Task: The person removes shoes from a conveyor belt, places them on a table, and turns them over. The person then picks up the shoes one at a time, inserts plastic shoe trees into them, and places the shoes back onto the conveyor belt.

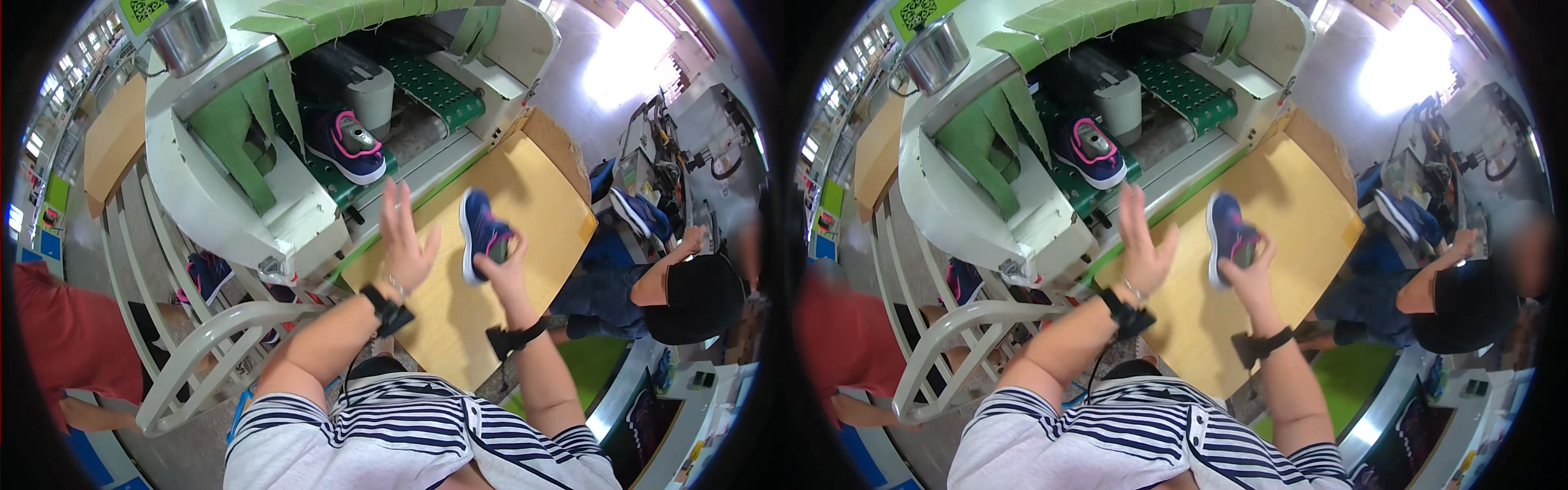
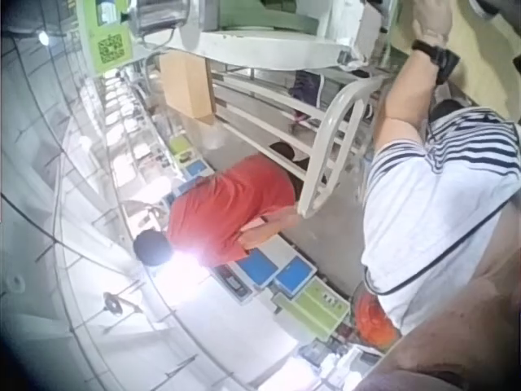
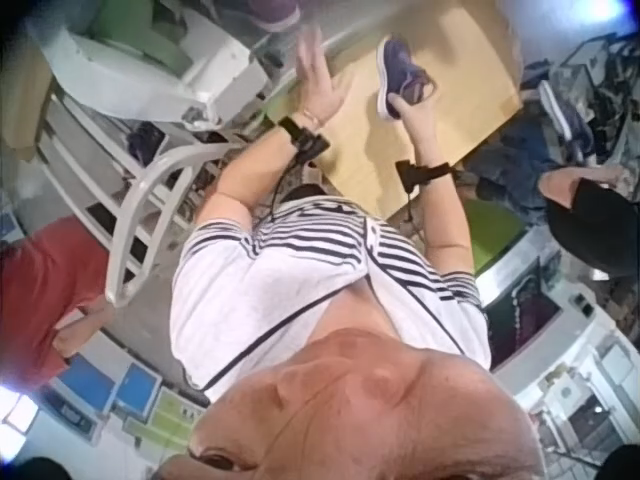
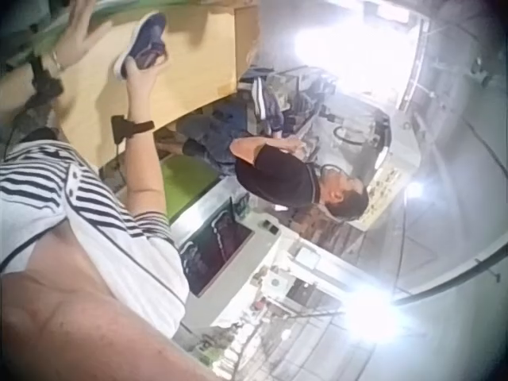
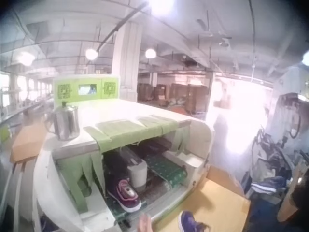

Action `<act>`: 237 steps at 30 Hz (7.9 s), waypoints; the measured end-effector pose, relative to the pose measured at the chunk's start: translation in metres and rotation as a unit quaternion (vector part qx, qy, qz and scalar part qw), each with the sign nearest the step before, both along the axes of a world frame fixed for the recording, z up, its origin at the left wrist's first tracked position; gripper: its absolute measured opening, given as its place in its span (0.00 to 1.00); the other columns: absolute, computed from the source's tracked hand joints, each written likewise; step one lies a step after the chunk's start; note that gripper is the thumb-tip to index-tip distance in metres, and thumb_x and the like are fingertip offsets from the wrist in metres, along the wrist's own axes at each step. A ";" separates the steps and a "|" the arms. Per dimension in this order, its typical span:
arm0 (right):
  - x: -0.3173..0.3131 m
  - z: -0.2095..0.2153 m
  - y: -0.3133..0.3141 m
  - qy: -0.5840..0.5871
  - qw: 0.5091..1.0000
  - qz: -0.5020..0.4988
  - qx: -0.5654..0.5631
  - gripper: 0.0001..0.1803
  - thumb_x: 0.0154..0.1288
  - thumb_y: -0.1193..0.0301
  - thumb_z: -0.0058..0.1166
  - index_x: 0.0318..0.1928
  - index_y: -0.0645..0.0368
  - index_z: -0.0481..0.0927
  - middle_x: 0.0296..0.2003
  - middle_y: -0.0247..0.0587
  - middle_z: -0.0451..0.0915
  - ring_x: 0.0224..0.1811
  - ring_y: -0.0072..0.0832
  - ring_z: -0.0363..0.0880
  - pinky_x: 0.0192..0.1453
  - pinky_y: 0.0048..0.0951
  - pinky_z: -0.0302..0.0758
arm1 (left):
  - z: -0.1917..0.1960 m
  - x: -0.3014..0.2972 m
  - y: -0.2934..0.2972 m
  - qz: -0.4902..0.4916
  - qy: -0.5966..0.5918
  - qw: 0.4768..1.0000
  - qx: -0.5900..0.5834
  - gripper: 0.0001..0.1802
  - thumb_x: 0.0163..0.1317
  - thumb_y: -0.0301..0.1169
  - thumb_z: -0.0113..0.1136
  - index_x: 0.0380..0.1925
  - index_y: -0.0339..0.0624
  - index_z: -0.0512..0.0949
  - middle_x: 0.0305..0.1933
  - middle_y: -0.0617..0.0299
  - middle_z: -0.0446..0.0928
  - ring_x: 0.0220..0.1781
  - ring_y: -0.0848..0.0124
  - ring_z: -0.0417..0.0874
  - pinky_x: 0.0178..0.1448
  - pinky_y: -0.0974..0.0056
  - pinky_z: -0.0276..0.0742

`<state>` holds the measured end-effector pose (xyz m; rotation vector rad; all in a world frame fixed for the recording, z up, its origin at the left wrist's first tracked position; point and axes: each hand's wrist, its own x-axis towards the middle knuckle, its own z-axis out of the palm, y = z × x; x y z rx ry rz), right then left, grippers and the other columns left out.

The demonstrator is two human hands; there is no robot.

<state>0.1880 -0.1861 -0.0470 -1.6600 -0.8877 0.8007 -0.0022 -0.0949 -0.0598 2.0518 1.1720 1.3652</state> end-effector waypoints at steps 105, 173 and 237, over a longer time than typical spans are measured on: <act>-0.212 -0.320 -0.726 0.141 0.767 -0.392 -0.488 0.22 0.62 0.55 0.55 0.47 0.58 0.87 0.48 0.55 0.85 0.54 0.50 0.82 0.60 0.48 0.76 | -0.202 0.158 -0.113 -0.205 0.681 0.701 0.049 0.67 0.41 0.76 0.62 0.67 0.28 0.62 0.73 0.37 0.62 0.68 0.45 0.72 0.69 0.46 0.71; -0.190 -0.283 -0.704 0.136 0.818 -0.346 -0.440 0.20 0.62 0.57 0.57 0.46 0.59 0.87 0.45 0.54 0.86 0.51 0.49 0.83 0.56 0.47 0.76 | -0.136 0.195 -0.179 -0.375 0.696 0.610 0.051 0.59 0.55 0.78 0.37 0.71 0.40 0.64 0.76 0.44 0.62 0.76 0.50 0.64 0.78 0.50 0.56; 0.102 -0.160 -0.299 -0.167 0.970 -0.150 -0.097 0.13 0.69 0.69 0.59 0.50 0.61 0.80 0.40 0.50 0.85 0.45 0.37 0.85 0.50 0.33 0.79 | -0.117 -0.072 -0.077 -0.247 0.375 0.776 -0.443 0.51 0.58 0.53 0.68 0.75 0.42 0.58 0.76 0.41 0.61 0.78 0.50 0.62 0.76 0.48 0.61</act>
